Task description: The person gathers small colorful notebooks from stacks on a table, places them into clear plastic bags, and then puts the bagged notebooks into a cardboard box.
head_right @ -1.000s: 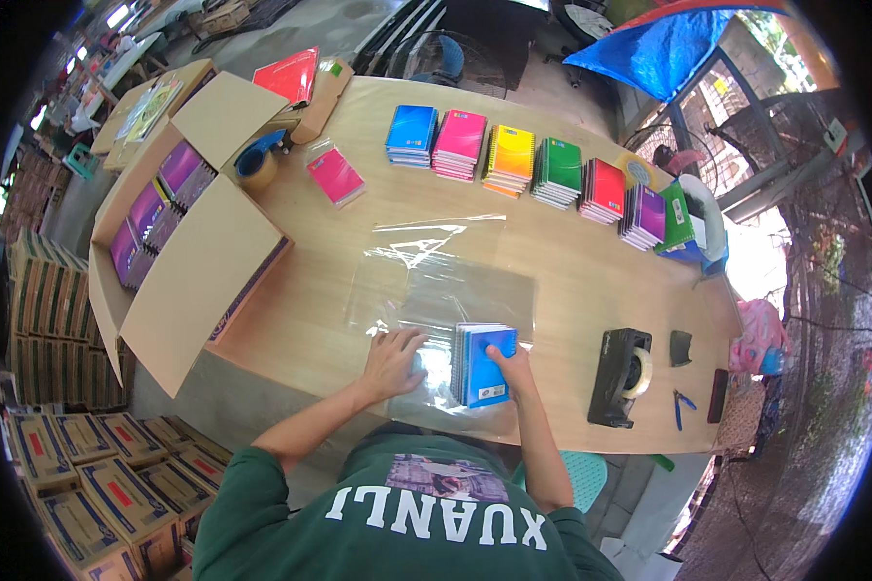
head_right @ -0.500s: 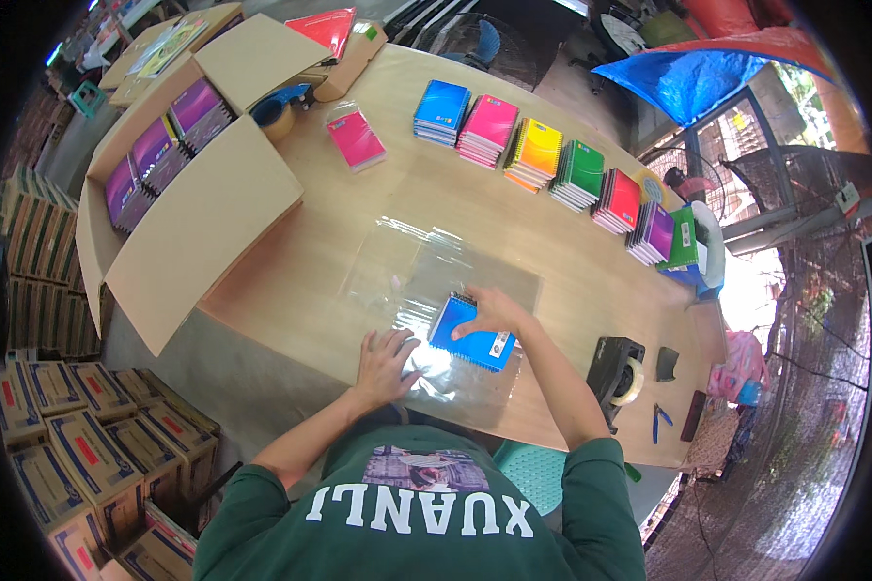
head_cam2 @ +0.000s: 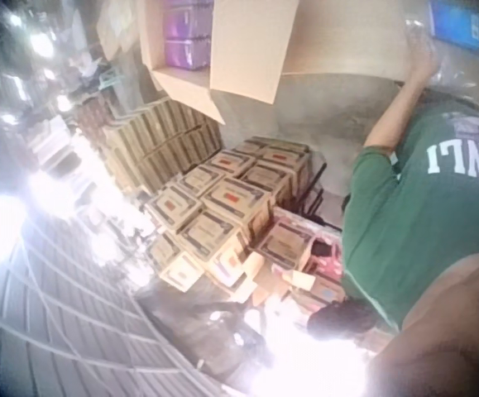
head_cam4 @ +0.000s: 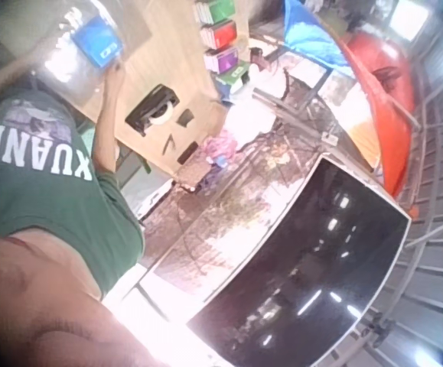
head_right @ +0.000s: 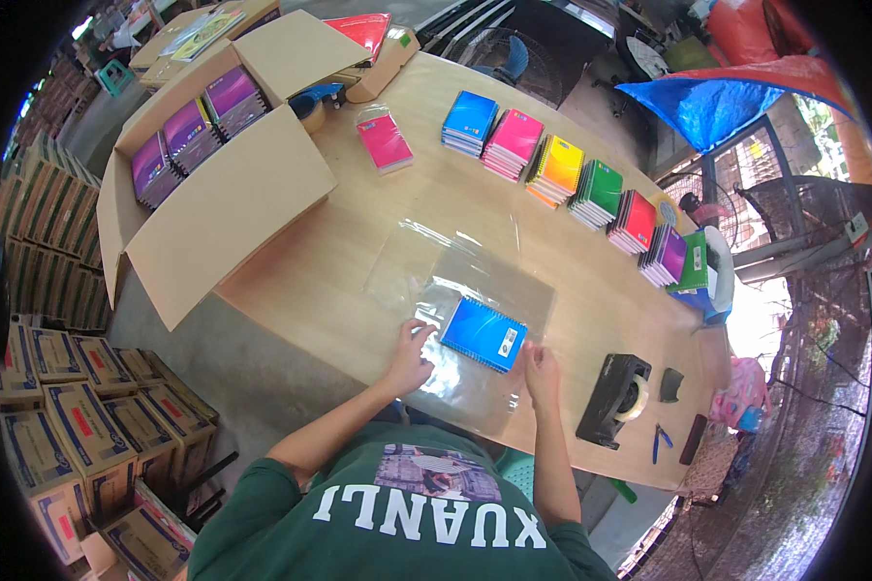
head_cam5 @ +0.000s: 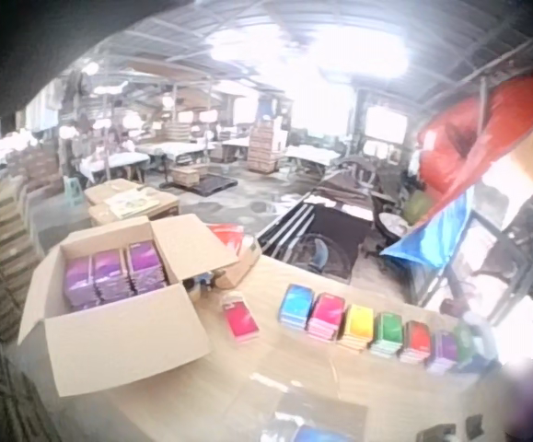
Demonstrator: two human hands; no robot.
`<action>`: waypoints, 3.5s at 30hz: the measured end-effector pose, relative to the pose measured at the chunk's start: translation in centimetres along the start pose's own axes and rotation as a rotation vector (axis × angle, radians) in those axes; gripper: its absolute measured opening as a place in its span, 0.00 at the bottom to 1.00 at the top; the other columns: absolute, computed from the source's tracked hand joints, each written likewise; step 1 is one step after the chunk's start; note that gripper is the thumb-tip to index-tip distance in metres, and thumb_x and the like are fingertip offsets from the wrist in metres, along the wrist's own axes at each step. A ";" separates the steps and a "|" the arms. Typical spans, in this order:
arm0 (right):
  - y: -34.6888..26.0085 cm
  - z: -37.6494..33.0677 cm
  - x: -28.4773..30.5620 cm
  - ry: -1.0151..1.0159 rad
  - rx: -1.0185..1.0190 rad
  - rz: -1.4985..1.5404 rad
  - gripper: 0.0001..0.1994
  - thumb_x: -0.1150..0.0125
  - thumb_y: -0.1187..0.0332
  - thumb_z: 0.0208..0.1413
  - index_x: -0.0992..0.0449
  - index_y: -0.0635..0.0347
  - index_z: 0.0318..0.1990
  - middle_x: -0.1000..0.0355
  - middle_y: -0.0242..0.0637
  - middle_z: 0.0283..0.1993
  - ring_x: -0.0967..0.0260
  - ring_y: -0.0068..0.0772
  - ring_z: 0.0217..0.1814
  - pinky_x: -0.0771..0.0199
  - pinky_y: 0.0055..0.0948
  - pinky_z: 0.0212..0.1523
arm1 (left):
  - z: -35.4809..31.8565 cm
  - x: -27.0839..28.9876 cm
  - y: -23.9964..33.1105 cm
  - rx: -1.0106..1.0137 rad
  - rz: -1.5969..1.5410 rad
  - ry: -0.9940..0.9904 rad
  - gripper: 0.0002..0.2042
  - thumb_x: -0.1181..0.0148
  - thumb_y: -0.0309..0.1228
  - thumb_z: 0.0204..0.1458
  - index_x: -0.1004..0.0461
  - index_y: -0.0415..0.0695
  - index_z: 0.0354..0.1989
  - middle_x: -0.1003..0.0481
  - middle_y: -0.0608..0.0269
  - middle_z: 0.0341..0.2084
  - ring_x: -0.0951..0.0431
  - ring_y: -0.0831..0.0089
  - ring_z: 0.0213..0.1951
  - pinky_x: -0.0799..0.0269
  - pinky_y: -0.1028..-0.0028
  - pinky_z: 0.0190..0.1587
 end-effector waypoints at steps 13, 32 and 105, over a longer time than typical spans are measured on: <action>2.6 -2.4 -3.2 -0.140 -0.102 0.240 0.28 0.50 0.40 0.63 0.25 0.60 0.43 0.34 0.26 0.30 0.39 0.15 0.28 0.38 0.18 0.20 | 0.3 -0.9 -0.6 0.051 0.085 -0.057 0.34 0.39 0.25 0.34 0.30 0.37 0.58 0.46 0.46 0.61 0.37 0.51 0.55 0.37 0.60 0.60; -5.3 -11.4 -3.0 -0.203 0.462 -0.144 0.16 0.27 0.65 0.46 0.21 0.61 0.42 0.27 0.39 0.42 0.26 0.38 0.46 0.24 0.31 0.43 | -1.4 -0.6 2.3 -0.376 0.595 -0.597 0.04 0.42 0.27 0.49 0.26 0.41 0.31 0.26 0.58 0.37 0.23 0.55 0.42 0.26 0.60 0.42; -8.6 10.7 -4.8 -0.796 0.230 -0.512 0.32 0.51 0.36 0.60 0.17 0.61 0.35 0.22 0.48 0.28 0.25 0.48 0.30 0.26 0.45 0.36 | -4.5 -7.5 9.2 -0.181 0.833 -0.136 0.42 0.32 0.47 0.45 0.46 0.68 0.71 0.55 0.46 0.71 0.54 0.43 0.71 0.56 0.31 0.63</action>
Point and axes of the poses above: each hand's wrist, its own z-axis towards the middle knuckle, its own x-axis out of the back of the hand, y = z × x, the point moved 3 cm from there along z, towards the middle knuckle
